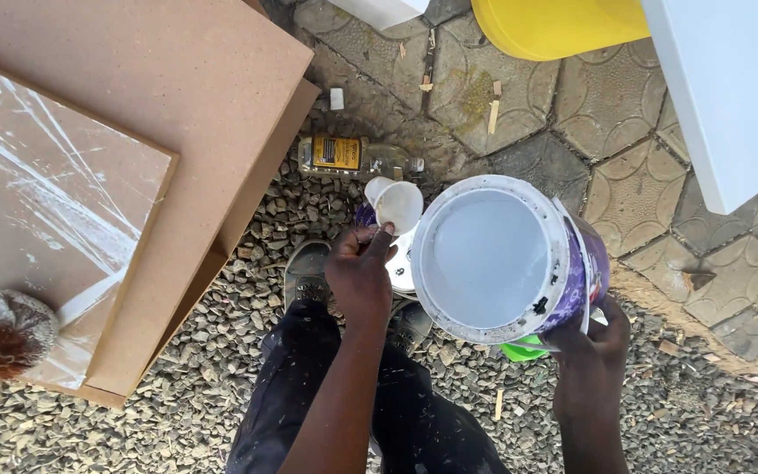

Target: The person pours a white liquid from a large bucket into a small plastic cup. They then use a wooden stick to stir the contents of the cup thoroughly. The person adds more liquid from the bucket to the cup and continues to mix the substance.

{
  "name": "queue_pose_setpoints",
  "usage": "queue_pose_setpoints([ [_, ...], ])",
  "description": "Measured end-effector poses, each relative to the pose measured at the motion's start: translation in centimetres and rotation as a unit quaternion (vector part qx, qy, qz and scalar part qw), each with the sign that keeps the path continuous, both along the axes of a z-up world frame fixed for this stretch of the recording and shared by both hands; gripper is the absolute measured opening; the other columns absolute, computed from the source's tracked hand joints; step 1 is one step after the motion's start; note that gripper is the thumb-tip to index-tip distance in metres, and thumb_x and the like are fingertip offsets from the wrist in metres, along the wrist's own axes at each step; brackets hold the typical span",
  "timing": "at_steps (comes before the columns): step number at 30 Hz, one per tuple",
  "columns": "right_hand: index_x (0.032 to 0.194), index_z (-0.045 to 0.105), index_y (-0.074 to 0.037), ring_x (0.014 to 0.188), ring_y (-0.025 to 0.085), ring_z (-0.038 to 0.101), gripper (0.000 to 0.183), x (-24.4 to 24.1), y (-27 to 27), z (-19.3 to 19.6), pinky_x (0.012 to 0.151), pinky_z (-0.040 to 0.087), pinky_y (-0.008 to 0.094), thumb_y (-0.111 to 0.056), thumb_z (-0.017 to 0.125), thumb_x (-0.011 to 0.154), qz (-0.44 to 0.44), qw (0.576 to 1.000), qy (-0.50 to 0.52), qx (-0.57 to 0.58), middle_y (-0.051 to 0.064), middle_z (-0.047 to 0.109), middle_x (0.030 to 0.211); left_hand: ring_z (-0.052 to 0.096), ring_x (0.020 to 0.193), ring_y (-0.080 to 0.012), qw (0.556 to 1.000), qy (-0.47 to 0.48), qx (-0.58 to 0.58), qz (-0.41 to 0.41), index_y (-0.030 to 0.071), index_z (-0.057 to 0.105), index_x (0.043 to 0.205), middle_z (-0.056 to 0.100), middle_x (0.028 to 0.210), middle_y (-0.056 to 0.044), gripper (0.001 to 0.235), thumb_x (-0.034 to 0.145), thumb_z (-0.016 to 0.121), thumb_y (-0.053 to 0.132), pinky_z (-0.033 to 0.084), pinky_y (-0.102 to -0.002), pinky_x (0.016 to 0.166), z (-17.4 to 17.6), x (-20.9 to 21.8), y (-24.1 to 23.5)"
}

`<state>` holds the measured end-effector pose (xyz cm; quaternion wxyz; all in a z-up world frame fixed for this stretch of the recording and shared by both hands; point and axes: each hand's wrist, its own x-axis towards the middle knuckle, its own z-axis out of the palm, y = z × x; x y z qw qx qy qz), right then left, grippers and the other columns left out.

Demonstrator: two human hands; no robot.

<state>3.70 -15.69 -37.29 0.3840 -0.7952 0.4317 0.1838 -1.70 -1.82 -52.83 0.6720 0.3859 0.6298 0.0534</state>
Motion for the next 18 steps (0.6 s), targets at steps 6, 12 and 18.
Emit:
queue_pose_setpoints([
  [6,0.152,0.030,-0.002,0.115,0.034,0.062,0.087,-1.3,-1.6,-0.4,0.090,0.057,0.048,0.004,0.058,0.070,0.003,0.998,-0.054,-0.012,0.016,0.060,0.118,0.074,0.076,-0.0226,1.000,-0.012,-0.023,0.007,-0.001,0.078,0.090,0.077,0.084,-0.013,0.016,0.081,0.082,0.010,0.071,-0.036,0.070,0.1,0.0,-1.2],
  [12,0.152,0.030,-0.002,0.105,0.031,0.061,0.088,-1.4,-2.0,0.2,0.079,0.056,0.044,0.007,0.057,0.069,0.033,0.994,-0.081,-0.069,0.014,0.055,0.112,0.068,0.064,-0.0182,0.999,-0.032,-0.019,-0.003,0.000,0.075,0.083,0.071,0.072,-0.009,0.011,0.082,0.083,0.007,0.072,-0.036,0.066,0.2,0.2,-2.1],
  [18,0.147,0.033,-0.004,0.105,0.029,0.064,0.084,-1.6,-2.4,0.6,0.079,0.060,0.041,0.011,0.060,0.069,0.021,0.990,-0.123,-0.062,0.013,0.058,0.116,0.065,0.061,-0.0161,0.999,-0.036,-0.006,-0.019,0.000,0.076,0.078,0.069,0.068,-0.007,0.012,0.083,0.082,0.009,0.071,-0.034,0.066,0.7,0.2,-2.5],
])
